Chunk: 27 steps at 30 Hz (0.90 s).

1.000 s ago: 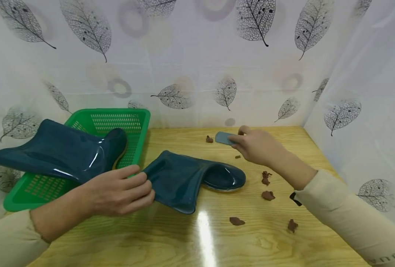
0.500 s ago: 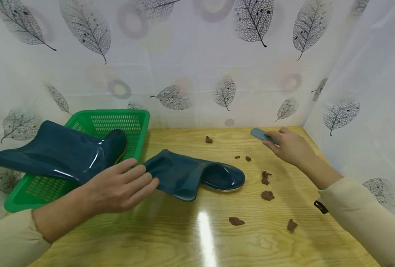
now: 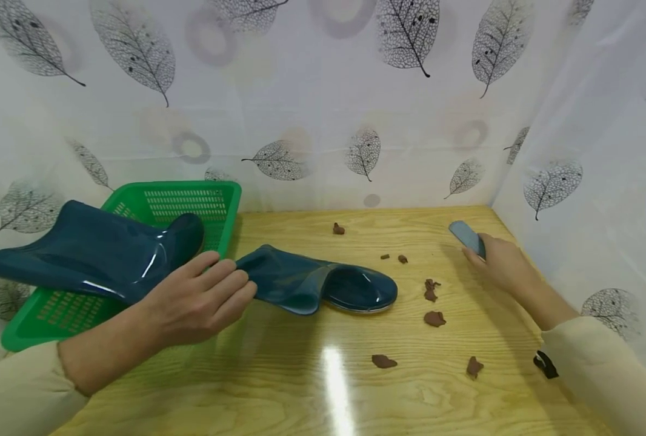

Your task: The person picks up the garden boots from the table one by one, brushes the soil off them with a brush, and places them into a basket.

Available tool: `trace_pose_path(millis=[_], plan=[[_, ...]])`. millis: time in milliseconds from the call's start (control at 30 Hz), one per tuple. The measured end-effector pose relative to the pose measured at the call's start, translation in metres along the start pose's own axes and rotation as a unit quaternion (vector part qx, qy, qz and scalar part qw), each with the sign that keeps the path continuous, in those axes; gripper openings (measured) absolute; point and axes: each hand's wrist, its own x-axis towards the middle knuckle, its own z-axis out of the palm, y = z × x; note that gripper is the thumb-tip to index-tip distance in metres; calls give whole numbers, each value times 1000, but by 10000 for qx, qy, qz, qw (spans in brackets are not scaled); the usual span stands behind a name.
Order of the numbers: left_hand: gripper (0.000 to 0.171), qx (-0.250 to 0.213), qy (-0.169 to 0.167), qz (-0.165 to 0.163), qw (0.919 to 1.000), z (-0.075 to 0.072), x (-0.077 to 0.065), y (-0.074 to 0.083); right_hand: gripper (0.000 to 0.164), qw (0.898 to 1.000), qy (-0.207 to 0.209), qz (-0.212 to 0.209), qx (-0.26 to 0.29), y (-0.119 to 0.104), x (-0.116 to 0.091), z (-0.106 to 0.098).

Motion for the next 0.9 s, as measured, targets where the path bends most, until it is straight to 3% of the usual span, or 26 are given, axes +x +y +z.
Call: trace_pose_path(millis=[133,333,533,700,900], plan=[[27,50,41,-212,9998,3,3,1,62,9994,-268,229,-19,11,-10,10],[26,213,-69,-404,9989,7,1,0,59,9991,160,364,-137,19,-18,15],[24,273,-255,-430,9984,8,-3,-1,60,9953,427,509,-711,22,-22,19],[25,320,-199,-441,9983,7,-3,-1,51,9919,486,323,-1124,22,-23,24],[22,204,-197,-800,9964,7,3,-3,43,9893,594,94,-1333,24,-25,29]])
